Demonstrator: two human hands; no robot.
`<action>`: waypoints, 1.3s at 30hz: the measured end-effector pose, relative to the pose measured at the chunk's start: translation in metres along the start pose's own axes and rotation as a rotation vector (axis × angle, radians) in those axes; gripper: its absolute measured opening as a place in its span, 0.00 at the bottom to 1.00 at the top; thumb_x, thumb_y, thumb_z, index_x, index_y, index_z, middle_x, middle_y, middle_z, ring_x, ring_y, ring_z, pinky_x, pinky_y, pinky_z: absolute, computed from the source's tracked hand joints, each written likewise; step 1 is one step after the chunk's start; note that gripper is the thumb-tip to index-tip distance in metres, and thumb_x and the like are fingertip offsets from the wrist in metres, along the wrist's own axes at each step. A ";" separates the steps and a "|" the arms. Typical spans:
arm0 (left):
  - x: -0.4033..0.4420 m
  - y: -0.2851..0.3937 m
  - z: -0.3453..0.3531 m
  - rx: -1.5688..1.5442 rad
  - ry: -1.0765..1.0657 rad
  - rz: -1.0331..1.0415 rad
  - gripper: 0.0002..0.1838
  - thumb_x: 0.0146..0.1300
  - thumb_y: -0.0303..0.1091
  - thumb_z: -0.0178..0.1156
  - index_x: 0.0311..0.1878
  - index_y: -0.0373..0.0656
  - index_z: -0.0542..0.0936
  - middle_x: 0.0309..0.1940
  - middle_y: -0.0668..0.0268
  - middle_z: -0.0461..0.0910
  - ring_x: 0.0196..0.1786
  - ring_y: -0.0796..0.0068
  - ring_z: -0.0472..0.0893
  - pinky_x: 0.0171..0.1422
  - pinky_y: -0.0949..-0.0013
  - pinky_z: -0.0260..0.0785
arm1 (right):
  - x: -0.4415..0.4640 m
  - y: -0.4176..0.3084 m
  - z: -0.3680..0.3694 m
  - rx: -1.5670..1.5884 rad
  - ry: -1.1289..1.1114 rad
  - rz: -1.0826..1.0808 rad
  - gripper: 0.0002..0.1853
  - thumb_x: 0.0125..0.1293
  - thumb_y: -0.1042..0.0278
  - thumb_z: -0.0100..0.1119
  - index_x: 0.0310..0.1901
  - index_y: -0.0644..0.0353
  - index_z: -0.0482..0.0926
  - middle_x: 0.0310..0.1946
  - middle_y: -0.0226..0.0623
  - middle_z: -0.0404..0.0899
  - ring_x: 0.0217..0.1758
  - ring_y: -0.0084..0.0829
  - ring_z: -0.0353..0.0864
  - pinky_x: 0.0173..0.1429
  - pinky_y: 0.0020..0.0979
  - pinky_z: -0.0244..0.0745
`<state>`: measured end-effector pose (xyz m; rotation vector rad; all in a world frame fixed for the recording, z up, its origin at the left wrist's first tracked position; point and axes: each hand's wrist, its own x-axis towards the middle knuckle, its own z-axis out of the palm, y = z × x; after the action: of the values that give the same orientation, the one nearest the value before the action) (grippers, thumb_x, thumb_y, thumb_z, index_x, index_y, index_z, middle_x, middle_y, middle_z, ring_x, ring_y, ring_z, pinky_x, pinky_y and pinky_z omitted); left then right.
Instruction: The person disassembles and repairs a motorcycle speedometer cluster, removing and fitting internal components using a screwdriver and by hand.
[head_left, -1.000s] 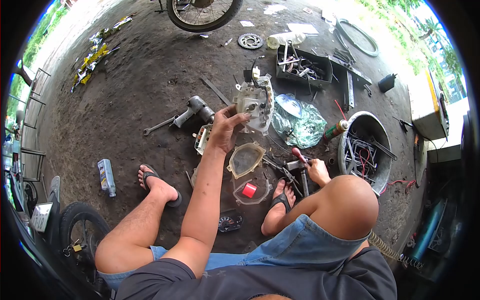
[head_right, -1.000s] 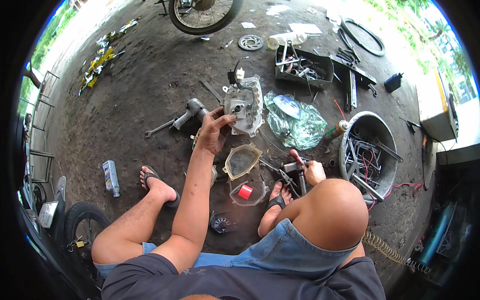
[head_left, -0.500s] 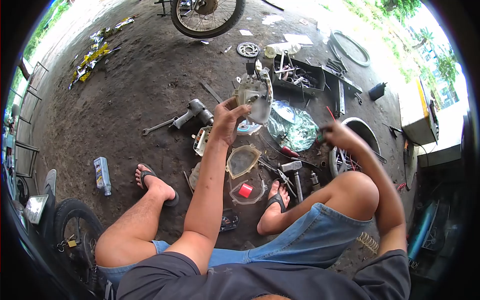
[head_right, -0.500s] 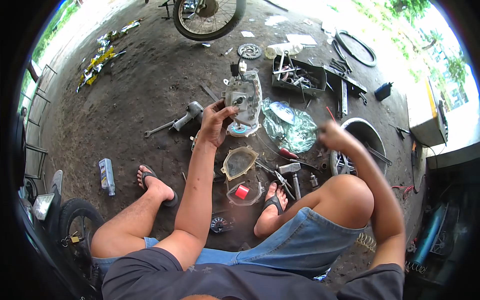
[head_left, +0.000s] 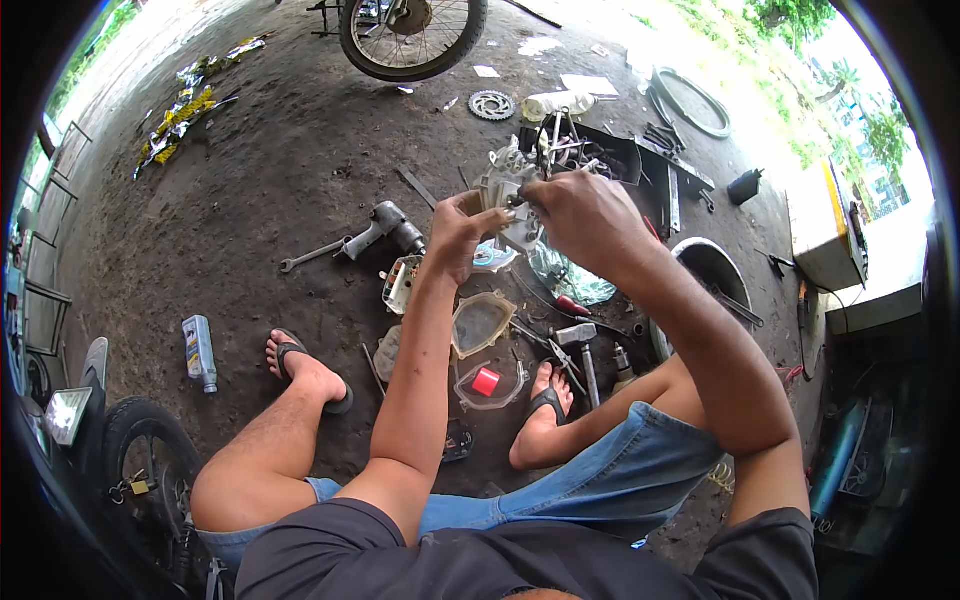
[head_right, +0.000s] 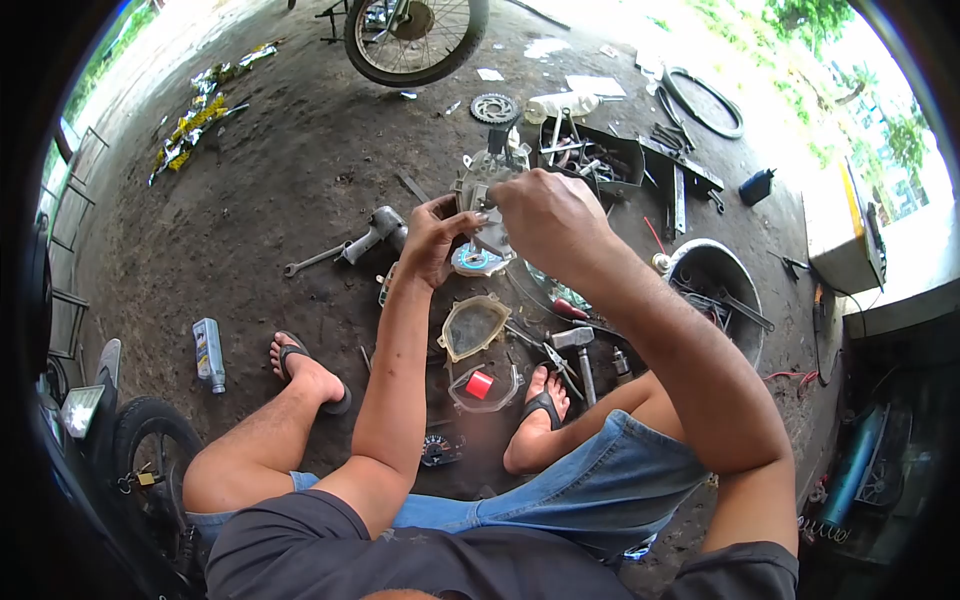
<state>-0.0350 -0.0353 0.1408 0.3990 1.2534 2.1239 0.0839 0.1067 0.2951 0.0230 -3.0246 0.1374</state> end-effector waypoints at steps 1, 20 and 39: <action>0.000 -0.002 -0.002 0.025 -0.003 -0.009 0.18 0.58 0.23 0.76 0.52 0.32 0.86 0.42 0.62 0.90 0.40 0.75 0.89 0.48 0.70 0.84 | 0.000 -0.001 0.002 0.020 -0.017 0.007 0.10 0.70 0.69 0.59 0.45 0.57 0.90 0.32 0.48 0.87 0.39 0.52 0.91 0.45 0.52 0.84; 0.000 -0.013 0.006 0.044 -0.039 -0.038 0.19 0.58 0.26 0.77 0.52 0.31 0.86 0.43 0.62 0.90 0.41 0.75 0.89 0.52 0.70 0.83 | -0.005 0.004 0.002 -0.116 -0.115 0.040 0.10 0.66 0.73 0.59 0.41 0.56 0.91 0.31 0.48 0.88 0.38 0.49 0.92 0.45 0.49 0.86; -0.003 -0.013 0.016 0.109 0.012 0.030 0.19 0.57 0.22 0.78 0.52 0.31 0.87 0.44 0.63 0.90 0.44 0.77 0.88 0.53 0.69 0.83 | -0.006 0.005 0.008 -0.086 -0.055 0.022 0.06 0.67 0.74 0.60 0.37 0.64 0.86 0.29 0.54 0.87 0.36 0.54 0.91 0.42 0.51 0.86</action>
<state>-0.0195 -0.0217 0.1373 0.4557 1.3824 2.0916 0.0893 0.1106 0.2863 -0.0143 -3.0828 0.0081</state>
